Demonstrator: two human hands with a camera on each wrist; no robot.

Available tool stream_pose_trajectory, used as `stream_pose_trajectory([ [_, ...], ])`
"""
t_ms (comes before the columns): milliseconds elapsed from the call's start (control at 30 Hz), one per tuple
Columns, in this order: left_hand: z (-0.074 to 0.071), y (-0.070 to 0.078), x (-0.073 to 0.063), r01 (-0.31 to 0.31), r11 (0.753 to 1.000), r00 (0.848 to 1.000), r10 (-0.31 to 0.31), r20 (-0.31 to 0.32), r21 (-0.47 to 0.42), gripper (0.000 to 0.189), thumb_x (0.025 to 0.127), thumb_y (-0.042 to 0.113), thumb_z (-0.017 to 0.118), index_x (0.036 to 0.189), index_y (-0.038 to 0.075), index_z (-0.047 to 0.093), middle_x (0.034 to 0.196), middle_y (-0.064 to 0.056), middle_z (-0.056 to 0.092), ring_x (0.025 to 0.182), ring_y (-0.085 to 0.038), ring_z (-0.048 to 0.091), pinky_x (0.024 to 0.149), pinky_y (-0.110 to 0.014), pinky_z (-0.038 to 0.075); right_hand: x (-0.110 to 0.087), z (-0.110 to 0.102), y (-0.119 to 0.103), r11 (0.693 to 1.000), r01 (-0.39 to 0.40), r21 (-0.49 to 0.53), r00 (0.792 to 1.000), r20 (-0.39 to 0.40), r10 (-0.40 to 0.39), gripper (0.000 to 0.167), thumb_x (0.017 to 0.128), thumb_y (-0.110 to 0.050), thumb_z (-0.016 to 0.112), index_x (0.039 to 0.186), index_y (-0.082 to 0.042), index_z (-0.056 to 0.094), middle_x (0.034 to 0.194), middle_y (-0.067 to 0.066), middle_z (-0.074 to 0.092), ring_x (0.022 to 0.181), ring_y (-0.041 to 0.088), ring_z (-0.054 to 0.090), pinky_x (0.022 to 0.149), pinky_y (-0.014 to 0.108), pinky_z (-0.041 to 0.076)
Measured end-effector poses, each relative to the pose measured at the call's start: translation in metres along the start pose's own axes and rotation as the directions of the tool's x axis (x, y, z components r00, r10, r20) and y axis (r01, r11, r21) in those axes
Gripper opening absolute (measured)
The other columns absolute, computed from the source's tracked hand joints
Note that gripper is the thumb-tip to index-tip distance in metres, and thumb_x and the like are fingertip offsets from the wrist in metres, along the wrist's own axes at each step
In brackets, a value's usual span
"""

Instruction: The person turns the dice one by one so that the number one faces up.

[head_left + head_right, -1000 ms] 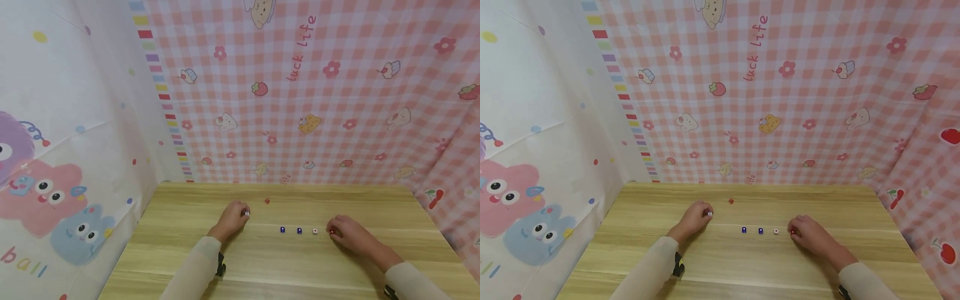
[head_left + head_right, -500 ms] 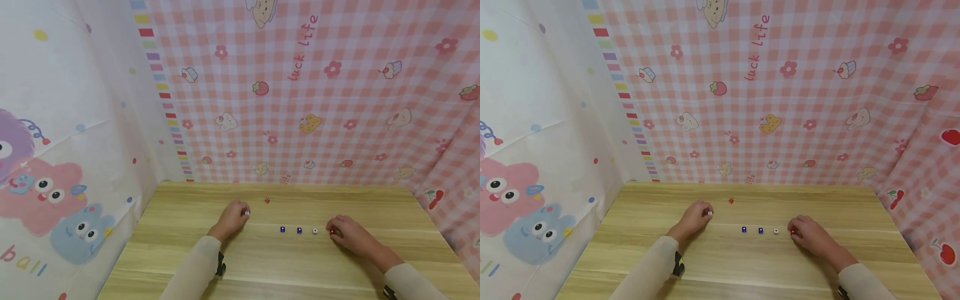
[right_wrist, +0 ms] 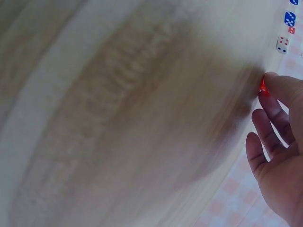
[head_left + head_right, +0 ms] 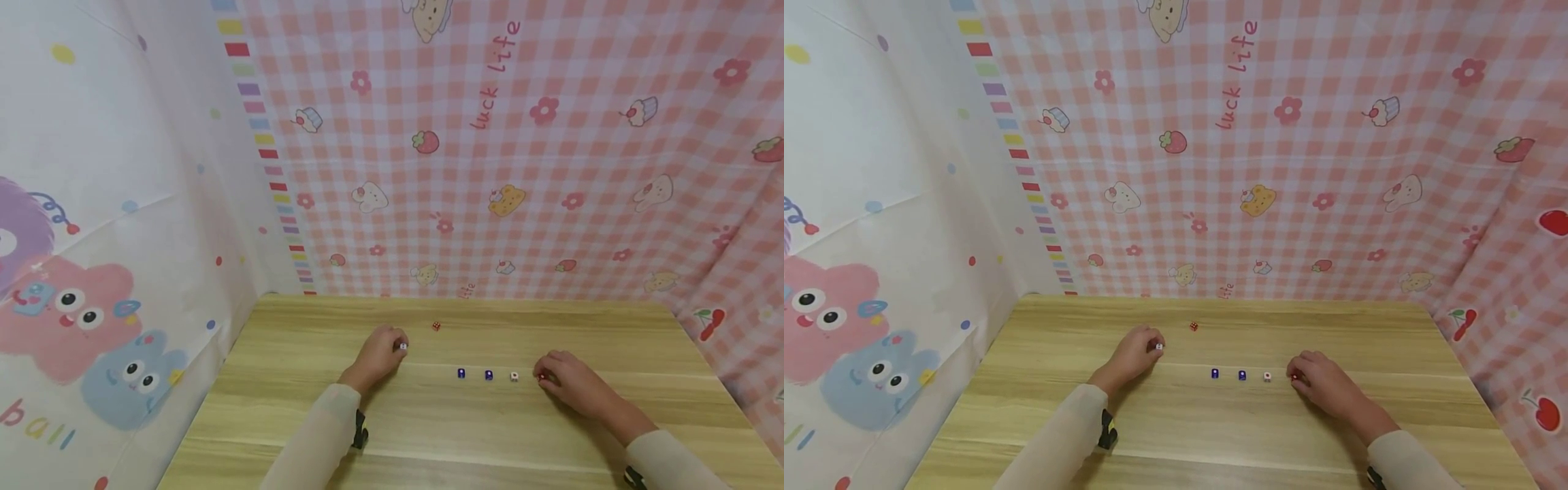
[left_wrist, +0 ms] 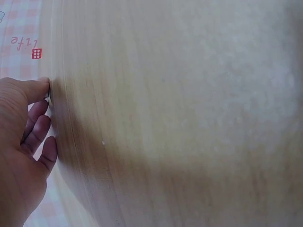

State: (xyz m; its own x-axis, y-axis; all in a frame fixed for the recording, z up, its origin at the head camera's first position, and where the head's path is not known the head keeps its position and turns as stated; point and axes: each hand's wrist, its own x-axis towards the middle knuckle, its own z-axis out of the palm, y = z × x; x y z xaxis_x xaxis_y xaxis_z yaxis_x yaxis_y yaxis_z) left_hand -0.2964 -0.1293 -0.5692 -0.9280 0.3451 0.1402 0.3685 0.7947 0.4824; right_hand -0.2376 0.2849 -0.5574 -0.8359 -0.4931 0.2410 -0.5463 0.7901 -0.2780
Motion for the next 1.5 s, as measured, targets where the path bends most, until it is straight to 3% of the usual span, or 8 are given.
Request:
stream_pose_trajectory([
  [333,-0.0010,0.0034,0.0008,0.037,0.999,0.999,-0.037,0.037,-0.001,0.005,0.094,0.013,0.076,0.098,0.013,0.073,0.095,0.000,0.061,0.089,-0.015,0.055,0.082,-0.034,0.051,0.0001,0.0000,-0.0010,1.000,-0.002,-0.007,1.000,-0.019,0.002,0.020,0.084,-0.009,0.084,0.090,-0.023,0.072,0.088,-0.014,0.064,0.085,0.010,0.057,0.075,0.035,0.053],
  [600,-0.0030,0.0059,-0.0016,0.043,0.999,0.998,-0.042,0.038,-0.028,0.006,0.094,0.012,0.075,0.099,0.012,0.072,0.097,0.000,0.061,0.092,-0.016,0.057,0.083,-0.034,0.053,-0.0003,-0.0004,-0.0014,1.000,0.010,-0.014,0.999,-0.033,-0.010,0.020,0.083,-0.009,0.085,0.089,-0.023,0.072,0.086,-0.014,0.062,0.085,0.011,0.059,0.076,0.037,0.053],
  [833,-0.0032,0.0066,-0.0015,0.085,0.995,0.996,-0.083,0.037,-0.056,0.008,0.095,0.012,0.075,0.102,0.012,0.071,0.100,0.000,0.063,0.093,-0.015,0.058,0.083,-0.033,0.053,-0.0004,-0.0006,-0.0036,1.000,-0.008,-0.024,1.000,-0.029,0.007,0.020,0.084,-0.008,0.084,0.088,-0.023,0.071,0.088,-0.012,0.064,0.087,0.014,0.061,0.077,0.039,0.054],
  [1500,-0.0002,0.0036,-0.0061,0.019,0.999,0.999,-0.020,-0.027,-0.035,0.008,0.093,0.008,0.074,0.097,0.013,0.070,0.098,0.002,0.064,0.096,-0.015,0.060,0.086,-0.035,0.055,-0.0002,0.0002,-0.0033,0.999,-0.026,-0.025,0.999,-0.027,0.026,0.022,0.083,-0.009,0.085,0.087,-0.025,0.070,0.087,-0.013,0.062,0.083,0.008,0.055,0.074,0.035,0.052],
])
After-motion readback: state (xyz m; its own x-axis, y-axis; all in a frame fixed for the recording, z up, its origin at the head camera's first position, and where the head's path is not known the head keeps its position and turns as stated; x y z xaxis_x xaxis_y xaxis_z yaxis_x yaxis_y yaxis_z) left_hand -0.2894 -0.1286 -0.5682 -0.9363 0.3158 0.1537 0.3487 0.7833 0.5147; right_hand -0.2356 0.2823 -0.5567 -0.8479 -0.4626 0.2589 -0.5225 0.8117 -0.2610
